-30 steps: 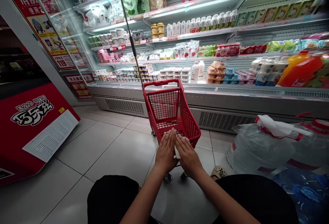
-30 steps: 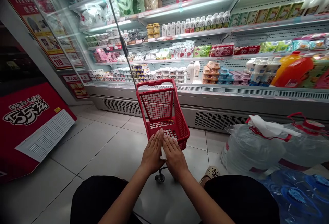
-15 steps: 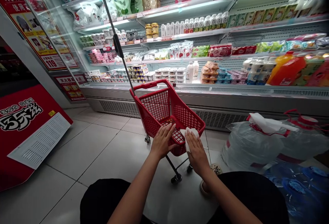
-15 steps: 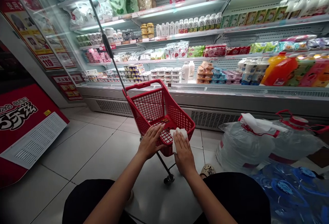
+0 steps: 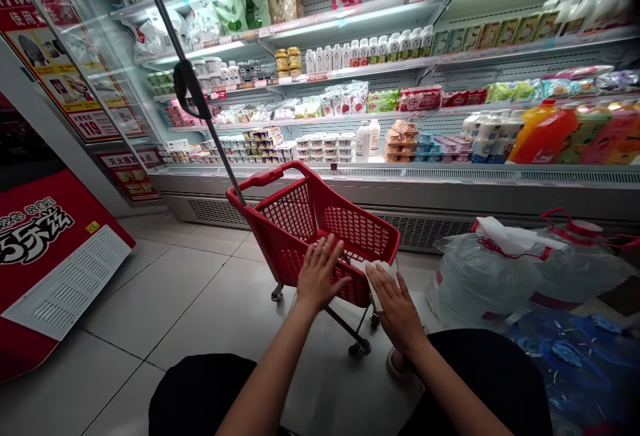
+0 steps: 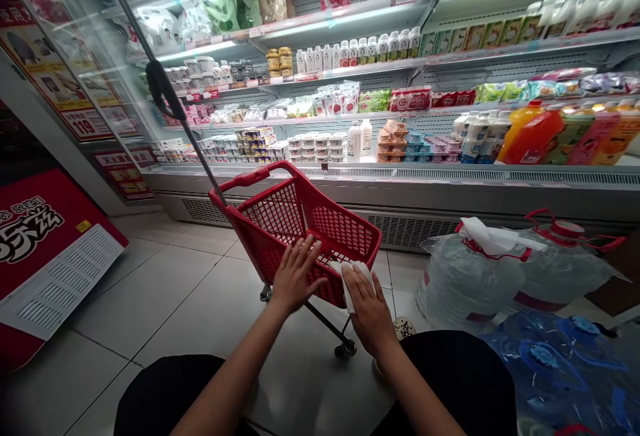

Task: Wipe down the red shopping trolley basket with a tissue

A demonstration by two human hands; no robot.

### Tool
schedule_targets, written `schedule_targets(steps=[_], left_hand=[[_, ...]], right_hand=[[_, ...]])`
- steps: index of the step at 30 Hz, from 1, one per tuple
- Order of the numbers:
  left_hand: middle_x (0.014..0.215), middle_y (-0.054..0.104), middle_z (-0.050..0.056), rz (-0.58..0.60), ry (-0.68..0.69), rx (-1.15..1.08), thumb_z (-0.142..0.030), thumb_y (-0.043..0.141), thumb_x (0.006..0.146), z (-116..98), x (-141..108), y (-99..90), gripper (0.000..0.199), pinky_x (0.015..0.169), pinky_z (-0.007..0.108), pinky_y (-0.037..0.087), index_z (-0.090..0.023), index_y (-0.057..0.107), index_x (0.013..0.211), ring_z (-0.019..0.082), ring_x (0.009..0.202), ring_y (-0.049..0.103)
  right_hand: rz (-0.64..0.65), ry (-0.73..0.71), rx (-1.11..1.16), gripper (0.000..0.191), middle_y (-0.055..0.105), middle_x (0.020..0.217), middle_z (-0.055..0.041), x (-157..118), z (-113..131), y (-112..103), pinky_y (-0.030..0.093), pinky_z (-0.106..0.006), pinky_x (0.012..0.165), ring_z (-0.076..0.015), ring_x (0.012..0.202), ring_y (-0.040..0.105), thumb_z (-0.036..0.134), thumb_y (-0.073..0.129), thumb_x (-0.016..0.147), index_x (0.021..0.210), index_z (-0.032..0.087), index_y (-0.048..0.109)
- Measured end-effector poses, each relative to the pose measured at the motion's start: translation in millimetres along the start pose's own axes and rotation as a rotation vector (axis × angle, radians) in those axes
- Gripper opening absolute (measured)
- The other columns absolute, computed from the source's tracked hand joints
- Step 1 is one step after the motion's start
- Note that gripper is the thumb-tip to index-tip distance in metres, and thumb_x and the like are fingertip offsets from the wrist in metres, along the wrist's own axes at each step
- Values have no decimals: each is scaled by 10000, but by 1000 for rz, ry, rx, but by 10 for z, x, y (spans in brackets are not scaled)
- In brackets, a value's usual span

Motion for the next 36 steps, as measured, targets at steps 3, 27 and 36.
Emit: schedule_targets(steps=[3,27,36], left_hand=[[1749,198,0,1,-67,37,-622,583,956,329,74,-93,846,1317,584,141,-347,223,1670,349,1616,149],[1759,134,4,-38,-107,116,-340,624,923,491,-214,-470,857,1321,591,89,-352,204,1670,320,1624,131],[1631,439,128,-27,-212,122,-392,636,906,402,-144,-515,750,1221,744,-167,-295,390,1608,418,1478,410]], right_hand=[[-13,93,-1,838,336,1703,-39,9,-210,61,148,-568,1302,-257,1576,285,112,347,947,1697,254,0],[-13,-49,48,863,299,1720,-59,601,50,90,301,-485,1276,-247,1561,314,125,399,936,1696,210,-1],[-61,134,83,661,496,1600,-118,765,-114,280,345,-514,1237,-303,1477,429,289,375,1031,1668,163,249]])
Point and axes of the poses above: each hand's wrist, its own x-axis towards the middle knuckle, its own y-axis out of the palm, z = x × y, the point moved 3 cm from there along x, towards the middle knuckle
